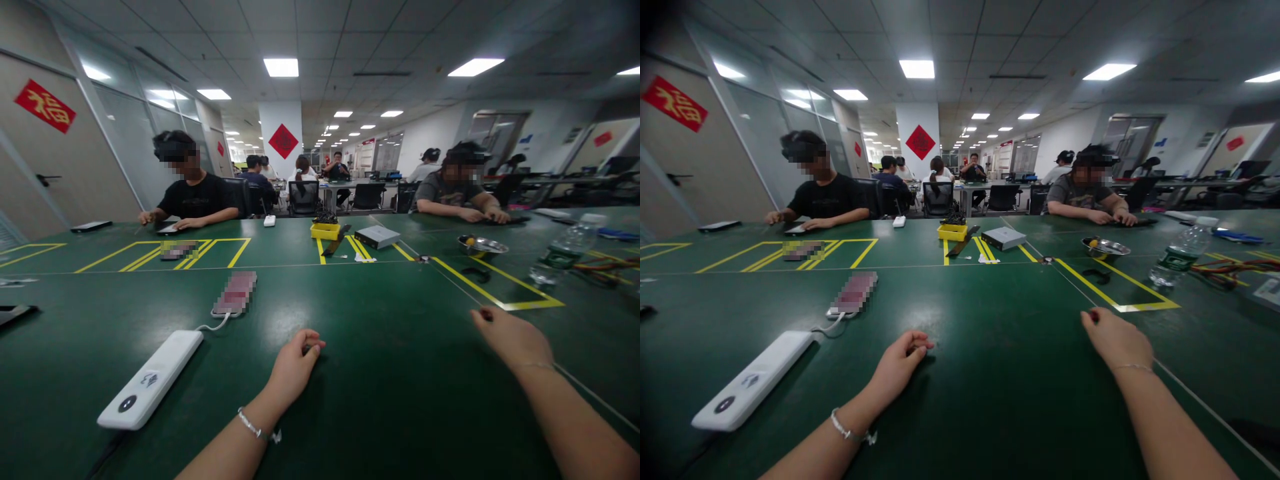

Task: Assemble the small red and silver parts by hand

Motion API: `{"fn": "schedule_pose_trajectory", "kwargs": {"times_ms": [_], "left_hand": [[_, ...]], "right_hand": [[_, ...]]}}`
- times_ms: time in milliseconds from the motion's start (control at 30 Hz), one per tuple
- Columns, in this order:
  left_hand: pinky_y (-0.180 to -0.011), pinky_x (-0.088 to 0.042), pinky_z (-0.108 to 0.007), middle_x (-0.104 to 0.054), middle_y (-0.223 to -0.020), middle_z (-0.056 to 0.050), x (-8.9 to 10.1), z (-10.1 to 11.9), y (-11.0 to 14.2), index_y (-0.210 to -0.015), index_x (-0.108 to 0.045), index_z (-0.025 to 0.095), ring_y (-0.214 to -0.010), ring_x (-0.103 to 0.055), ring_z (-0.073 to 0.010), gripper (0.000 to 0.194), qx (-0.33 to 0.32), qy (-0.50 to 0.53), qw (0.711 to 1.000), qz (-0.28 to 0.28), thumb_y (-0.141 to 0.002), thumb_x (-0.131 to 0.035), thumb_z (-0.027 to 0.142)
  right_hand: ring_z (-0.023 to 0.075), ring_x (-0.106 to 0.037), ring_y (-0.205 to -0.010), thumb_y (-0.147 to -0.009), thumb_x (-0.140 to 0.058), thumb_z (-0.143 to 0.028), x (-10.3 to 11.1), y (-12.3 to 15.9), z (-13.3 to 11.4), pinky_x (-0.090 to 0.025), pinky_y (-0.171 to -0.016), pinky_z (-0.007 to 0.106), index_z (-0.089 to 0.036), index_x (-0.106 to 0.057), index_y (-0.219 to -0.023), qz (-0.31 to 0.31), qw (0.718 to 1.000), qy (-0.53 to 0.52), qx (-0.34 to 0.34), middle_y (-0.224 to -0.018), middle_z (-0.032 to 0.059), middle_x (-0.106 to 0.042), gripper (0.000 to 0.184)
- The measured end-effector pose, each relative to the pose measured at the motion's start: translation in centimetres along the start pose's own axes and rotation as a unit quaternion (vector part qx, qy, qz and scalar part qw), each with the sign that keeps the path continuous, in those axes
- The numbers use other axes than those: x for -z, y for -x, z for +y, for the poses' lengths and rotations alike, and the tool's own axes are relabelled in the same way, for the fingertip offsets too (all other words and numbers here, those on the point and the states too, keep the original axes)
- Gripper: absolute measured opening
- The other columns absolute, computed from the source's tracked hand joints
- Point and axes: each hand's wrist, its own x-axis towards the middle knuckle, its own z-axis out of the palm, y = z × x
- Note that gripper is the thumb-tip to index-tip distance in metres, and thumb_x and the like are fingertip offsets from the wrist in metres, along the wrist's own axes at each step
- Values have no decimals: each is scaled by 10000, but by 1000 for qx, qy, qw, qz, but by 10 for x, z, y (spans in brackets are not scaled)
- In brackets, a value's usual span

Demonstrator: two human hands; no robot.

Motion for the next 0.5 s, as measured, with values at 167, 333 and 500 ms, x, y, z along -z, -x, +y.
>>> {"fn": "schedule_pose_trajectory", "kwargs": {"times_ms": [167,333,500], "left_hand": [[-791,-398,-302,-655,-899,-34,0,2,1,-900,-545,203,-879,-585,-180,176,-9,-42,999,2,-739,-480,227],[-807,-391,-313,-653,-885,-38,3,5,2,-871,-553,196,-887,-582,-187,161,-3,-81,997,14,-732,-476,220],[-807,-398,-293,-646,-893,-28,5,6,2,-878,-550,193,-880,-582,-169,171,4,-116,993,14,-732,-461,202]], "right_hand": [[283,-586,-781,-669,-502,-454,-12,-23,83,-283,-483,349,-158,-640,-963,16,989,-39,-144,-889,286,-569,441],[336,-546,-892,-629,-527,-404,-22,-21,103,-308,-514,375,-191,-644,-927,-33,975,-49,-214,-926,271,-557,385],[403,-466,-985,-638,-459,-398,-20,-14,99,-377,-564,444,-184,-583,-1036,-36,965,-24,-259,-1055,249,-511,469]]}}
